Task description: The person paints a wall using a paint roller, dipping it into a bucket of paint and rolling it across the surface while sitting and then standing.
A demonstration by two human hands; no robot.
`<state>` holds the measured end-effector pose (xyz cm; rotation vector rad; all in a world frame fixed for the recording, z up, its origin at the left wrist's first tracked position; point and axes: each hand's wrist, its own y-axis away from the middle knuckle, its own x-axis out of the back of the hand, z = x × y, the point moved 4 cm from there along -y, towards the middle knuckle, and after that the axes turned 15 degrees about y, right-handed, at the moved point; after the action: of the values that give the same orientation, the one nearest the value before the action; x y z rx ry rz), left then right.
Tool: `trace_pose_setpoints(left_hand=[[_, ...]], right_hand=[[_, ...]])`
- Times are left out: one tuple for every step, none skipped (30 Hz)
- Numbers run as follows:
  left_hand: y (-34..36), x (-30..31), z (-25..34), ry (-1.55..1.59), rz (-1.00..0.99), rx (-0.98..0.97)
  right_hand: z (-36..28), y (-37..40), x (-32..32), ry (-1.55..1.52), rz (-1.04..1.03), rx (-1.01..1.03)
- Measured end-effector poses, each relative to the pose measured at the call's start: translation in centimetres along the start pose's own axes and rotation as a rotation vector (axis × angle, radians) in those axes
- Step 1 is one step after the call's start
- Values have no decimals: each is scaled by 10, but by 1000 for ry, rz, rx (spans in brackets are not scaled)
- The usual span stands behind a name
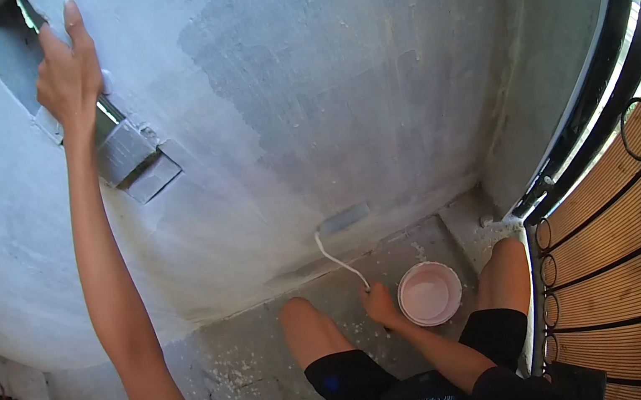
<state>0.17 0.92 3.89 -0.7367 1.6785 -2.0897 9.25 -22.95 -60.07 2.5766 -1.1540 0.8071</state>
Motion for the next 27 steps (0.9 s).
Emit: trace_pose_setpoints(left_hand=[[1, 1, 2, 18, 9, -12], [0, 2, 3, 37, 24, -25], [1, -1, -2, 35, 19, -28], [2, -2, -3, 12, 27, -48], [2, -2, -3, -10, 38, -74], [2, 2, 4, -11, 38, -78], [4, 7, 13, 54, 32, -32], [7, 10, 19, 119, 23, 17], [8, 11, 19, 123, 20, 20], [10, 12, 22, 116, 45, -38], [11, 13, 25, 109, 70, -97], [13, 15, 28, 113, 66, -96], [15, 16, 30, 116, 64, -94], [15, 18, 33, 118, 64, -94], [16, 19, 35, 118, 62, -93], [17, 19, 36, 138, 55, -74], [17, 18, 35, 157, 49, -55], [14, 15, 28, 157, 46, -54], [8, 11, 20, 130, 68, -100], [5, 7, 12, 103, 91, -145], [7, 8, 16, 101, 90, -142], [10, 11, 23, 120, 66, -88], [13, 13, 26, 140, 40, -34], [14, 14, 23, 139, 37, -30], [14, 15, 23, 141, 27, -82], [14, 16, 23, 145, 18, -137], [11, 13, 21, 149, 19, -137]], right_hand=[[21, 13, -11, 31, -120, -91], [32, 20, -17, 61, -238, -177], [31, 23, -23, 57, -242, -180], [34, 28, -22, 59, -271, -233], [36, 29, -24, 57, -298, -284], [34, 26, -28, 53, -298, -283], [37, 25, -30, 43, -335, -300], [40, 27, -32, 35, -371, -319], [35, 28, -26, 36, -369, -324], [23, 30, -17, 22, -323, -298], [11, 31, -9, 7, -277, -272], [10, 32, -8, 8, -275, -277], [7, 31, -8, -41, -267, -279], [4, 29, -9, -90, -259, -277], [3, 27, -10, -90, -260, -279], [2, 26, -11, -135, -243, -286], [1, 23, -13, -180, -226, -291], [-1, 20, -13, -179, -227, -294], [-2, 17, -13, -252, -230, -299], [-4, 14, -12, -324, -232, -303], [-6, 11, -11, -321, -233, -304], [-6, 11, -13, -379, -288, -334], [-7, 14, -14, -437, -342, -367], [-2, 16, -16, -433, -344, -371], [2, 19, -20, -462, -406, -423], [7, 23, -25, -494, -466, -474], [3, 24, -23, -495, -461, -473]])
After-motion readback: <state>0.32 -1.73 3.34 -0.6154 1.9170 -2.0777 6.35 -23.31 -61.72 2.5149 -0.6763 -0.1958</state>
